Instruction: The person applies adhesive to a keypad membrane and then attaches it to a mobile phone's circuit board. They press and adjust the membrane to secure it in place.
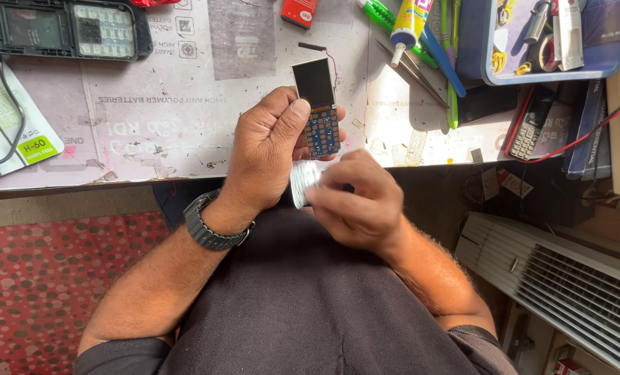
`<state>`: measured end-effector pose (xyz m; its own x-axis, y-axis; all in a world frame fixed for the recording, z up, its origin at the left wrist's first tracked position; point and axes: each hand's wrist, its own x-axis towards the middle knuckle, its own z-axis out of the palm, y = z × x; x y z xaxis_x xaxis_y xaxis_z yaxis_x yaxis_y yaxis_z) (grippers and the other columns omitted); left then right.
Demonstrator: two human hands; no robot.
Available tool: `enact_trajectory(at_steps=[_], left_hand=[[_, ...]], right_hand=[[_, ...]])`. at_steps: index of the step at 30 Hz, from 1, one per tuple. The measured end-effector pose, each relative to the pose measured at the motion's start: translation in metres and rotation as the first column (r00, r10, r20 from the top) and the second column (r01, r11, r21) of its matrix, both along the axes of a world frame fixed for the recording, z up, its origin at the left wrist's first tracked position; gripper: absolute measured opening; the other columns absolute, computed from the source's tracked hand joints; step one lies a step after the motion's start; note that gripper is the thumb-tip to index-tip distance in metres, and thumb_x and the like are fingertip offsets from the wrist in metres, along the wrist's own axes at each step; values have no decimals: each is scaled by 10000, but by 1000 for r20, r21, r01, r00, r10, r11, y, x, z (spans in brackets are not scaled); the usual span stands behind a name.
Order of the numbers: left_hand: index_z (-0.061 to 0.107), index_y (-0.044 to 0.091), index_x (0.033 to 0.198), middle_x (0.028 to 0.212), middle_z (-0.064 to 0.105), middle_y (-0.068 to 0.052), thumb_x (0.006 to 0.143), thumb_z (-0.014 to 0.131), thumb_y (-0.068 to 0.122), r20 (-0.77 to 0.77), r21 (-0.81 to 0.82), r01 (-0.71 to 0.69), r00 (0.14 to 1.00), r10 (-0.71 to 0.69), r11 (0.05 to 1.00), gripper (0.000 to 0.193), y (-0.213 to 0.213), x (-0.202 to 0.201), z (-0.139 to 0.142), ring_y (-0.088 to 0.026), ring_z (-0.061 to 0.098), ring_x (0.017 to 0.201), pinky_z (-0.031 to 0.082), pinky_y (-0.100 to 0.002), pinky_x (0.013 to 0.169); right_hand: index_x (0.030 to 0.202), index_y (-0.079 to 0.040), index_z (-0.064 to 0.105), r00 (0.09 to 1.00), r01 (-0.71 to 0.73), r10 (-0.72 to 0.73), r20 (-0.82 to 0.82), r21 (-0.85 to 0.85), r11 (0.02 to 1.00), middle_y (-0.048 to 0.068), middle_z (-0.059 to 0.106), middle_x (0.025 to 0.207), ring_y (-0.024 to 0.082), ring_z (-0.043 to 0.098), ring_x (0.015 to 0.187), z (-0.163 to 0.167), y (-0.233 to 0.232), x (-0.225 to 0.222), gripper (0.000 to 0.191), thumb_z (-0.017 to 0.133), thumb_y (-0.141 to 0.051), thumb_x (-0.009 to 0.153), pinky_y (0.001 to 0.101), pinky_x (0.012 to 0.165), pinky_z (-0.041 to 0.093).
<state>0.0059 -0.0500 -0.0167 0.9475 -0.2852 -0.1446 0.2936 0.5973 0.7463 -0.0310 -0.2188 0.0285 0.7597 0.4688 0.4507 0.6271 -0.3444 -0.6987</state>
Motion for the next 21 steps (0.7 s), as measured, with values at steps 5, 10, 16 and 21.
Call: enact_trajectory(at_steps=[5,10,16,21], left_hand=[[517,16,1077,1245,723,-217,1141,433,276,7,8,23,1000,-23,1000,281,1,-3,0,-243,765,1058,688,-365,849],[539,-16,1321,1297,703,-186,1123,352,313,64,22,62,996,-64,998,427,6,-5,0,-218,742,1107,642,-334,952],[538,-44,1322,1199,696,-148,1096,362,259,88,40,69,994,-72,997,417,6,-7,1,-166,711,1084,616,-316,990],[532,-56,1314,1207,698,-145,1042,375,169,111,67,65,991,-73,996,386,5,-6,1,-163,706,1113,622,-333,1011]], right_hand=[[1018,-46,722,909,156,-80,-409,155,975,79,677,950,134,651,848,18,-16,-10,231,753,91,835,229,696,513],[1038,53,718,634,502,-249,-732,145,853,89,717,943,104,637,809,-1,-15,4,110,722,100,939,224,720,514],[1103,58,664,555,634,-118,-823,327,701,114,729,959,114,687,795,-13,-12,15,213,759,81,914,224,701,574],[1084,53,658,590,624,-137,-796,342,703,127,730,981,130,714,857,-14,-10,15,183,749,86,929,247,789,612]])
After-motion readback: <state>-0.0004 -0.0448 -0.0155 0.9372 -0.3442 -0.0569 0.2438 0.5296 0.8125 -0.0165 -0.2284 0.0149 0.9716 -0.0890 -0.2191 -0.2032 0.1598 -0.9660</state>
